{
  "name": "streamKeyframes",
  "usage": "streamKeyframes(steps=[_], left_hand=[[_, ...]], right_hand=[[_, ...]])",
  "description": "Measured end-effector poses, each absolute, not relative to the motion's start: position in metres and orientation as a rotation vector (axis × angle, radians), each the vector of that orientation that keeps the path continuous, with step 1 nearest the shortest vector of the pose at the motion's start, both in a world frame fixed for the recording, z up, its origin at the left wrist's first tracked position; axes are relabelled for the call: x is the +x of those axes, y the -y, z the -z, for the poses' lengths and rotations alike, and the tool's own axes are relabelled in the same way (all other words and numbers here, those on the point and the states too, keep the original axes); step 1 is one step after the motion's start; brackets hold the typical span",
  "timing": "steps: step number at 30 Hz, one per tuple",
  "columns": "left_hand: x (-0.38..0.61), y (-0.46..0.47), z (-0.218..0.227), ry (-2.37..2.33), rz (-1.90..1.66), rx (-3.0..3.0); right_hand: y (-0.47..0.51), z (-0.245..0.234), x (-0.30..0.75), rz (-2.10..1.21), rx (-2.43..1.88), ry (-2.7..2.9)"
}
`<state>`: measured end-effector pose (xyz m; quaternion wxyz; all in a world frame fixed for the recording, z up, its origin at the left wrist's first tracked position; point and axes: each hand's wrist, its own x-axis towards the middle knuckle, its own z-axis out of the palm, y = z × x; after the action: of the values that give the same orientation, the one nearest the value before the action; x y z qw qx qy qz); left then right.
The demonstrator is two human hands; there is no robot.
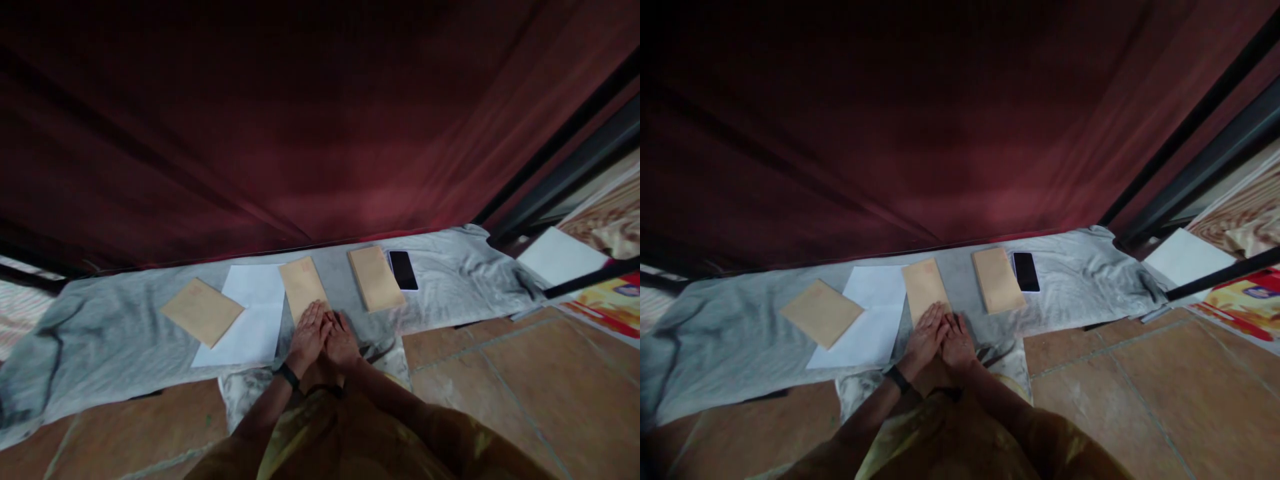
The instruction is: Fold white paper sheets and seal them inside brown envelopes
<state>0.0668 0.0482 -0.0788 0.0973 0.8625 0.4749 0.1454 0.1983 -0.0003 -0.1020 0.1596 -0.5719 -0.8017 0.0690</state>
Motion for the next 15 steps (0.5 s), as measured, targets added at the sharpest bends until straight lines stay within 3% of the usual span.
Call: streamKeyframes(steps=[7,15], left_hand=[[0.021,-0.007,0.099,-1.52,-0.388,2.623],[0.025,0.004,0.094,-1.668,-0.361,2.563]], right_hand=[[0.003,0.095,0.196,-0.246,-1.688,2.248],[0.004,0.093,0.195,-0.246,-1.702,2.22]])
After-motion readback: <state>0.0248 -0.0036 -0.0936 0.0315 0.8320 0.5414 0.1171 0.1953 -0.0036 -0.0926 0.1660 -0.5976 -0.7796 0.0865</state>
